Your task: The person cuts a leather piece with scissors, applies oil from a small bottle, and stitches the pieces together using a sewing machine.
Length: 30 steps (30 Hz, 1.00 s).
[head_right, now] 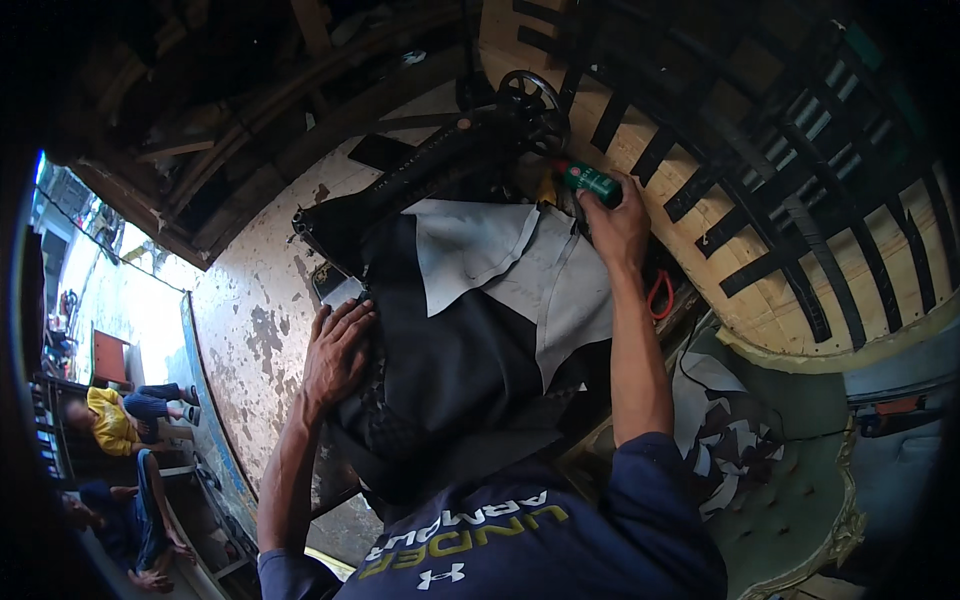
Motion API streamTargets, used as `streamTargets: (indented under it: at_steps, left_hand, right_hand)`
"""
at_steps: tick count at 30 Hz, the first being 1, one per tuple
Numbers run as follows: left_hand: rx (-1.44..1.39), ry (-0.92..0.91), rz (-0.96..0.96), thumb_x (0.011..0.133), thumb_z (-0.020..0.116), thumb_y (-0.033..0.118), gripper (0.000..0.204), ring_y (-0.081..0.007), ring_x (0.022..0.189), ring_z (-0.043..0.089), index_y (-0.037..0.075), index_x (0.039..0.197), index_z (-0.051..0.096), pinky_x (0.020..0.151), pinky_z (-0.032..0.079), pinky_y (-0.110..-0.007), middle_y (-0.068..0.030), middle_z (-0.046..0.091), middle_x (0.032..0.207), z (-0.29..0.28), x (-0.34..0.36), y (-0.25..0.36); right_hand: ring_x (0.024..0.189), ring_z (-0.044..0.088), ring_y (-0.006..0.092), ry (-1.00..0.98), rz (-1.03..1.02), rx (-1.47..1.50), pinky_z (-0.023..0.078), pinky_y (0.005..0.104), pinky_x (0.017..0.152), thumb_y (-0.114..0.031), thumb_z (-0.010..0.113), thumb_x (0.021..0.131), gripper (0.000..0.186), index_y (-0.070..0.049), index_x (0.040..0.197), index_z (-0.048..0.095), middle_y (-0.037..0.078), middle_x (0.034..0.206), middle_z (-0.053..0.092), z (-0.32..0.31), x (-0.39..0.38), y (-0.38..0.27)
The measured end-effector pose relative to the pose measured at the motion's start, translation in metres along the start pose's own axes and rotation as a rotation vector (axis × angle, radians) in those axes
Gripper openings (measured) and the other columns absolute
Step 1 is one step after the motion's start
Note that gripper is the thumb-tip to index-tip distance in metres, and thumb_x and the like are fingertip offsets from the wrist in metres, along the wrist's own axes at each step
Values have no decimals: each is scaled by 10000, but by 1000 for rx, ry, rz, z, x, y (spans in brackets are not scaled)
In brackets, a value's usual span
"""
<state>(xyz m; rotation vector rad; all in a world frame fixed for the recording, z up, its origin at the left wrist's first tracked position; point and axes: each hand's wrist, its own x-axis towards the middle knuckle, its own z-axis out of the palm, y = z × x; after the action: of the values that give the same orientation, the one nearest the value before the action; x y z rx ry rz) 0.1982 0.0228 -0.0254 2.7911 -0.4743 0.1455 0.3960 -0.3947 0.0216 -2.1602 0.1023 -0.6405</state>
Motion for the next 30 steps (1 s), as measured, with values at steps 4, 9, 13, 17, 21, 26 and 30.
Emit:
streamTargets:
  at_steps: [4,9,13,17,21,26,30]
  left_hand:
    - [-14,-3,-11,943,595,113,533,-308,1549,421,100,1477,593,1321,192,-547,-78,542,1613,-3,-1,1]
    - [-16,3,-15,946,601,138,544,-294,1549,428,124,1490,591,1317,200,-543,-55,544,1616,-2,2,0]
    - [-2,11,-24,952,582,146,535,-307,1547,430,103,1485,594,1314,207,-537,-75,543,1618,0,-2,-2]
    - [3,9,-4,959,580,153,531,-311,1546,431,101,1487,593,1312,216,-536,-77,545,1616,1,2,0]
    - [13,13,-16,971,581,150,521,-306,1543,435,108,1490,592,1311,224,-533,-74,549,1612,0,3,3]
    - [15,14,-19,983,593,142,503,-299,1541,439,118,1486,594,1311,227,-538,-67,551,1608,-3,-1,4]
    - [40,-20,-101,999,591,147,451,-276,1533,461,114,1448,615,1270,291,-567,-67,565,1597,-4,1,12]
  right_hand:
    - [1129,694,416,-141,34,47,539,460,975,-274,817,858,535,8,1286,665,243,1223,719,13,3,17]
    - [1090,647,448,113,-259,-129,515,529,954,-243,836,845,511,-2,1254,646,239,1140,704,12,-1,42]
    - [1069,659,421,84,-212,127,527,502,938,-262,856,851,512,-4,1241,648,226,1122,699,-14,-13,35]
    - [1148,633,405,25,-266,-26,496,498,1000,-246,866,847,519,-16,1260,653,209,1202,691,-7,-21,49]
    - [1200,581,382,176,-409,-367,457,511,1023,-257,850,871,550,-29,1331,652,160,1274,676,-2,-43,30]
    - [1093,608,380,2,-507,42,493,480,964,-126,721,965,294,-10,1229,666,164,1205,674,7,-111,-49]
    - [1135,665,364,-443,-535,327,529,463,1005,-107,646,1006,208,5,1178,680,190,1160,702,56,-176,-101]
